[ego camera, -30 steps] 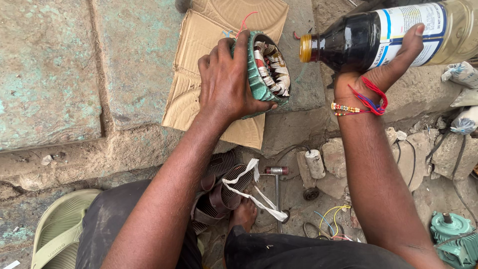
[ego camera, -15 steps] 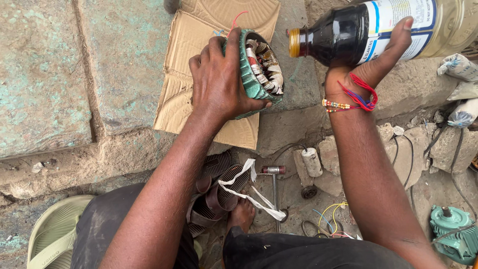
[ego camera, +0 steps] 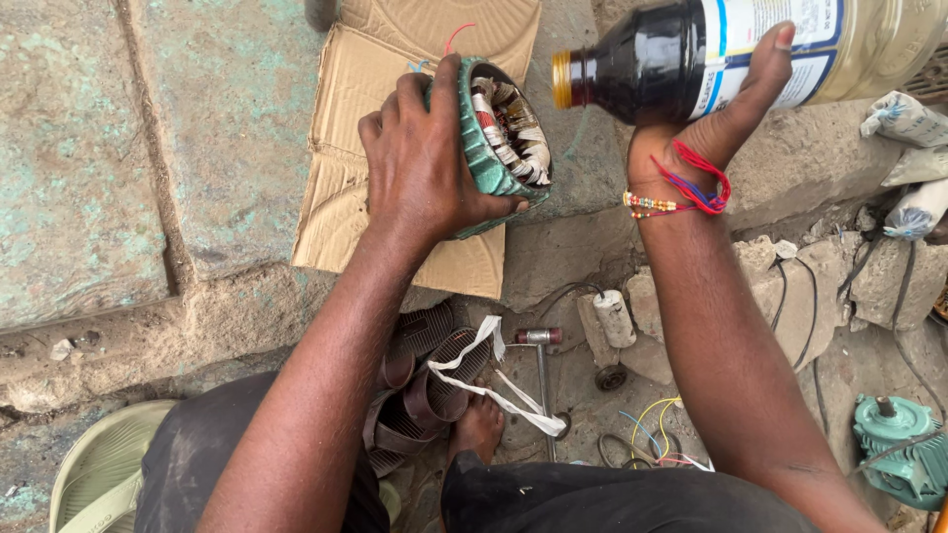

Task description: The person holds a cylindrical motor stator with copper windings and pours a yellow liquid from a plastic bottle into the center of the stator. The person rotates the stator to distribute the liquid and then places it on a piece of cardboard.

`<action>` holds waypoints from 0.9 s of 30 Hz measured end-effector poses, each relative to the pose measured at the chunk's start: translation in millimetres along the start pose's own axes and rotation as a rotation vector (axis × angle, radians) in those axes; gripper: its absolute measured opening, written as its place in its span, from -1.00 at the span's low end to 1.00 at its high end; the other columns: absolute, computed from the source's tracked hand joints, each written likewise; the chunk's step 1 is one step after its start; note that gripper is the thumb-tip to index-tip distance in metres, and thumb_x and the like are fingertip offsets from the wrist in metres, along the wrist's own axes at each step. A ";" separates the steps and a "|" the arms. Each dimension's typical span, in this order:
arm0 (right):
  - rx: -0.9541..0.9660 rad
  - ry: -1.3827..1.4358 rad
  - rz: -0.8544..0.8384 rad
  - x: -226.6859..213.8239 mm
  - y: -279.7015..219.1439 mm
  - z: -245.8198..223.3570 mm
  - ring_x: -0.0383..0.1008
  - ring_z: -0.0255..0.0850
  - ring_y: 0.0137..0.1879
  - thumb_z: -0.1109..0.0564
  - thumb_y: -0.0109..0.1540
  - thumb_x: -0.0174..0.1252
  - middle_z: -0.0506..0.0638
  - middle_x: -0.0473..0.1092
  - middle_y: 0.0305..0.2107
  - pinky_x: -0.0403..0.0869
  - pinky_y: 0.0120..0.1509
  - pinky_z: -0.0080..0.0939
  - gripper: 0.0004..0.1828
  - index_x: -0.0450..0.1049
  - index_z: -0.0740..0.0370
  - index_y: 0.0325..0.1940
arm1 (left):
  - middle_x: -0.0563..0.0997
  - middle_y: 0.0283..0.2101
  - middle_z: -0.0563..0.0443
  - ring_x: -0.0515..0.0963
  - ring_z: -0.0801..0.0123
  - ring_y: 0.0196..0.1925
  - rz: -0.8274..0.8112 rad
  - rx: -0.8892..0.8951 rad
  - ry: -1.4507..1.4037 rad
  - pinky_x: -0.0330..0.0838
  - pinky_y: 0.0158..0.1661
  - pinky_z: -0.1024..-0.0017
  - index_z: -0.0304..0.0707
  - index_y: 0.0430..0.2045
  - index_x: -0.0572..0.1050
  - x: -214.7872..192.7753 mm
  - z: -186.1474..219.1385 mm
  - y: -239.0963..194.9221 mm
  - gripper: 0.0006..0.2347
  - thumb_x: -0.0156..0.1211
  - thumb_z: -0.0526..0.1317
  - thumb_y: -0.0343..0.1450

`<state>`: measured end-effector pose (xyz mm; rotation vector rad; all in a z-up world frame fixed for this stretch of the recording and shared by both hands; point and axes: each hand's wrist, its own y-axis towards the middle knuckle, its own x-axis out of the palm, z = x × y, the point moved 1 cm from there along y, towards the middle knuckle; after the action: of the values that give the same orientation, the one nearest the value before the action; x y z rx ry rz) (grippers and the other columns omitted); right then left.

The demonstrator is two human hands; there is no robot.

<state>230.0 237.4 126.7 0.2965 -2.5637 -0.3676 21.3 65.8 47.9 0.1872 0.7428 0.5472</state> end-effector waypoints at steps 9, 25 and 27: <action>0.004 0.002 0.004 4.8 -0.3 0.6 0.34 -0.07 0.39 -0.28 0.15 0.40 0.05 0.29 0.23 0.41 0.57 0.19 -0.08 0.24 0.20 0.43 | 0.38 0.09 -0.40 0.46 -0.22 0.12 0.003 0.000 -0.011 0.25 0.04 -0.14 -0.34 0.32 0.12 -1.8 1.6 1.1 0.23 0.78 0.16 -0.22; 0.037 0.005 -0.023 14.5 -2.7 6.8 0.32 -0.04 0.42 -0.31 0.14 0.41 0.10 0.26 0.25 0.42 0.59 0.22 0.03 0.12 0.22 0.49 | 0.37 0.11 -0.39 0.45 -0.21 0.15 -0.017 -0.019 0.000 0.24 0.08 -0.15 -0.35 0.34 0.11 -2.3 0.5 2.6 0.23 0.78 0.18 -0.20; 0.039 -0.003 -0.039 15.4 -3.0 7.4 0.31 -0.04 0.44 -0.32 0.14 0.41 0.10 0.25 0.27 0.40 0.61 0.22 0.05 0.11 0.21 0.50 | 0.36 0.11 -0.40 0.45 -0.22 0.15 -0.017 -0.016 0.014 0.23 0.08 -0.16 -0.36 0.34 0.11 -1.0 0.4 3.5 0.24 0.78 0.19 -0.20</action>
<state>213.6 231.7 127.0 0.3610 -2.5735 -0.3326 19.6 68.1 50.1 0.1618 0.7530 0.5391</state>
